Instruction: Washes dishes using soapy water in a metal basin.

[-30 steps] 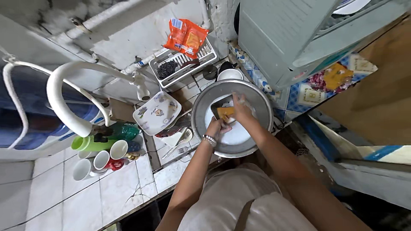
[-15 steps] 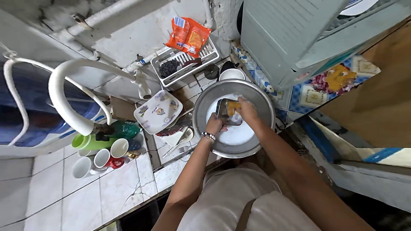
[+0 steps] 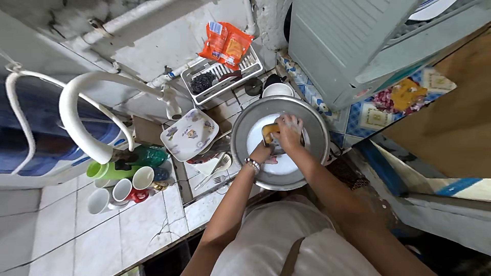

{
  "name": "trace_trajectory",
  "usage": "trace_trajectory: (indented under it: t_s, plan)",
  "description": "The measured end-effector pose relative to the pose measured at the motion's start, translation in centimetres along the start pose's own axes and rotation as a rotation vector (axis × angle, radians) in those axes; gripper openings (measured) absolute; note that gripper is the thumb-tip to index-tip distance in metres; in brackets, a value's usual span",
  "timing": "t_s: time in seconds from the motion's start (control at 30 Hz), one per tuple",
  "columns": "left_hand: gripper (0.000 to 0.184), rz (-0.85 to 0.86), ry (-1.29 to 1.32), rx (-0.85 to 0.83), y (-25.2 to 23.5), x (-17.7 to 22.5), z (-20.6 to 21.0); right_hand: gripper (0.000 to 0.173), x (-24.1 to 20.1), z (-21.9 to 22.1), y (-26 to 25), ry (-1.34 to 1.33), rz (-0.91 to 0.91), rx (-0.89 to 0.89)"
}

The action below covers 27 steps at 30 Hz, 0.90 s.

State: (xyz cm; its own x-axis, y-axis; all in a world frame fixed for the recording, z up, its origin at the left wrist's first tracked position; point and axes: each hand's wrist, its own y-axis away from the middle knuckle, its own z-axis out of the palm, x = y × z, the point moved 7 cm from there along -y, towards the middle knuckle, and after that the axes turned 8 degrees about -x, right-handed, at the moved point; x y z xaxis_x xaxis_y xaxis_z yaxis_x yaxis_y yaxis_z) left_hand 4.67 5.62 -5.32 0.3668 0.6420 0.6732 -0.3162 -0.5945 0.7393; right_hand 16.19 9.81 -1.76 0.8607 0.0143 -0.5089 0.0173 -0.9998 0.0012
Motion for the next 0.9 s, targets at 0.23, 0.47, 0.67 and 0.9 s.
trace_trajectory:
  t_s: [0.23,0.47,0.67,0.9]
  plan:
    - [0.05,0.121,0.34,-0.004,0.6,1.2,-0.4,0.096,0.2,0.1,0.0,-0.186,0.205,-0.137]
    - [0.049,0.102,0.424,0.063,0.5,1.0,-1.8,0.131,1.4,1.1,0.1,-0.297,0.328,-0.331]
    - [0.048,0.128,0.364,0.187,0.3,0.9,-2.7,0.111,1.2,0.3,-0.3,-0.233,0.273,-0.296]
    - [0.035,0.194,-0.145,0.344,0.9,2.5,-5.1,0.076,2.6,1.7,0.4,-0.382,0.234,-0.224]
